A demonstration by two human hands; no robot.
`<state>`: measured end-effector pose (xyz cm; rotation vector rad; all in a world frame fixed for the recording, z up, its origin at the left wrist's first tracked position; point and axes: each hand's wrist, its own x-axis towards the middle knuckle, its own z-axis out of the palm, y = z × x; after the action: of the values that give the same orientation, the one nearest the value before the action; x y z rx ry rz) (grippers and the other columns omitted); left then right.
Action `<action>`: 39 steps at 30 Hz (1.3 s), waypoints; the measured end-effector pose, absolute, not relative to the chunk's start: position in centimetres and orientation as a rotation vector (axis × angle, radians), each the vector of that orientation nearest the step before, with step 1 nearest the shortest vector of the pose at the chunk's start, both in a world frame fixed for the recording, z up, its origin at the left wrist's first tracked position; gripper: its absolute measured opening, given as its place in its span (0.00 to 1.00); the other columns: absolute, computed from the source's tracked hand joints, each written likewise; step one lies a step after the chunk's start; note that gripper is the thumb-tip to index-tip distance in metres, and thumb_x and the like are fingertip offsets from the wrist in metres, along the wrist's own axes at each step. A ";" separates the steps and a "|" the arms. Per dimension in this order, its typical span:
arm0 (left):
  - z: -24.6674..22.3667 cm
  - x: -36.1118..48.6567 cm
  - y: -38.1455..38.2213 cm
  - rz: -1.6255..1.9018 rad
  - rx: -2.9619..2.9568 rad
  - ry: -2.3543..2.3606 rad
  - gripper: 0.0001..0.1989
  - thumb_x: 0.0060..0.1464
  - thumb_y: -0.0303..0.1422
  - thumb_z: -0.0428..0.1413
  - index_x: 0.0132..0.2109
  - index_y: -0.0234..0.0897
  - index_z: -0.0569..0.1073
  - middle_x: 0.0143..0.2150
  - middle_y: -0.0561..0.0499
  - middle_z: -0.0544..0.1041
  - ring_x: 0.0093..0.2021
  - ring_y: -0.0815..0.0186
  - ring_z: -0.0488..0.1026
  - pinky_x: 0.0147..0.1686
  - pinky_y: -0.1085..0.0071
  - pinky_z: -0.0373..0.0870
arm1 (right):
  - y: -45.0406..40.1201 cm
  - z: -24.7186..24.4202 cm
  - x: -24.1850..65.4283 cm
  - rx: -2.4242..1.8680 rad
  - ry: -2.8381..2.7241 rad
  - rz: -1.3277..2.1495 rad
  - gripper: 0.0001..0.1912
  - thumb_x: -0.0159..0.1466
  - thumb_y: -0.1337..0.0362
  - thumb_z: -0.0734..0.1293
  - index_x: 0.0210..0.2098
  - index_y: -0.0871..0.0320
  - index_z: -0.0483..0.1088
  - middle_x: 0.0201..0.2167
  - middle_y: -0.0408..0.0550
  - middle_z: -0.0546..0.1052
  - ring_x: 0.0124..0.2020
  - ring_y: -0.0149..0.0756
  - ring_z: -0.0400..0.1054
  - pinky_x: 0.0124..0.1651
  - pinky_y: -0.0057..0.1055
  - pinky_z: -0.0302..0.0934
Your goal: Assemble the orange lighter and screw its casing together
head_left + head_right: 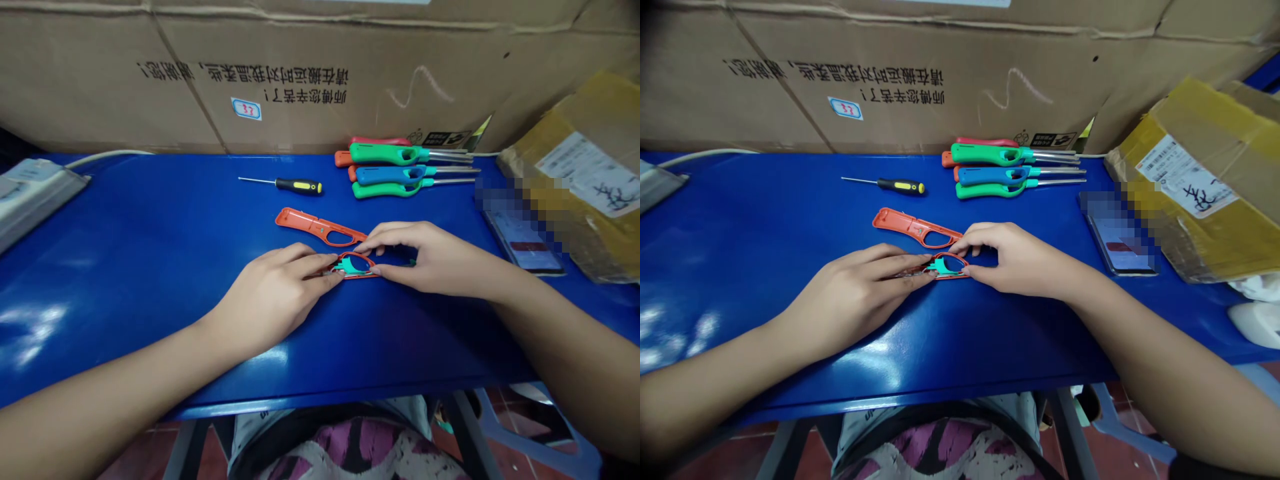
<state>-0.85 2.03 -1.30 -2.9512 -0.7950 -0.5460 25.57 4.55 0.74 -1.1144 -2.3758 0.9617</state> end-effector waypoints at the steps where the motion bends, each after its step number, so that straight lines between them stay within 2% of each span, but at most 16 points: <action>1: -1.3 -0.9 2.0 -0.549 -2.949 -0.797 0.15 0.66 0.28 0.53 0.56 0.38 0.78 0.56 0.49 0.80 0.47 0.55 0.76 0.42 0.58 0.79 | 4.6 0.7 25.6 -1.121 -2.368 0.972 0.13 0.64 0.61 0.69 0.48 0.54 0.78 0.42 0.48 0.78 0.40 0.36 0.71 0.46 0.35 0.68; 11: -1.3 -0.6 1.9 -0.555 -2.966 -0.889 0.14 0.66 0.29 0.53 0.54 0.40 0.79 0.56 0.48 0.80 0.47 0.56 0.76 0.44 0.57 0.79 | 4.8 0.6 25.9 -1.163 -2.365 0.998 0.13 0.62 0.63 0.70 0.47 0.55 0.77 0.42 0.47 0.77 0.41 0.35 0.71 0.47 0.35 0.68; 19: -1.6 -0.8 2.1 -0.726 -3.014 -0.910 0.13 0.65 0.28 0.54 0.53 0.39 0.80 0.54 0.48 0.81 0.48 0.58 0.78 0.48 0.58 0.80 | 5.2 1.2 26.4 -1.229 -2.286 1.004 0.15 0.61 0.57 0.71 0.45 0.55 0.77 0.42 0.48 0.80 0.39 0.36 0.71 0.45 0.36 0.69; 27: -1.3 -0.9 2.4 -0.679 -3.032 -0.840 0.13 0.66 0.29 0.54 0.53 0.38 0.80 0.54 0.47 0.81 0.48 0.55 0.79 0.45 0.54 0.81 | 5.4 1.4 26.9 -1.372 -2.344 1.076 0.16 0.59 0.55 0.72 0.43 0.56 0.77 0.39 0.47 0.79 0.38 0.36 0.70 0.43 0.35 0.68; 32: -0.2 -1.2 2.9 -0.918 -3.166 -1.097 0.12 0.63 0.30 0.57 0.51 0.38 0.80 0.51 0.47 0.82 0.48 0.61 0.80 0.49 0.62 0.79 | 5.4 1.6 26.9 -1.383 -2.355 1.073 0.15 0.62 0.53 0.69 0.42 0.55 0.77 0.36 0.46 0.80 0.36 0.35 0.70 0.40 0.34 0.67; 36: 0.4 -1.4 3.6 -0.893 -3.229 -1.265 0.09 0.61 0.30 0.59 0.47 0.39 0.81 0.44 0.48 0.84 0.43 0.62 0.80 0.42 0.66 0.78 | 5.4 1.5 26.8 -1.389 -2.344 1.037 0.13 0.61 0.52 0.69 0.36 0.54 0.78 0.34 0.46 0.79 0.34 0.35 0.69 0.38 0.33 0.66; 39: 0.2 -1.5 4.1 -0.866 -3.322 -1.341 0.08 0.61 0.31 0.59 0.46 0.39 0.82 0.44 0.49 0.84 0.42 0.63 0.80 0.42 0.68 0.78 | 5.4 1.1 26.6 -1.419 -2.327 1.018 0.14 0.60 0.50 0.70 0.34 0.54 0.78 0.31 0.45 0.79 0.31 0.34 0.68 0.35 0.32 0.64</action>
<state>-1.50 4.06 0.15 -3.3217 -1.3407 -0.8663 26.61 5.45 1.10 -1.4185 -2.3271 1.0176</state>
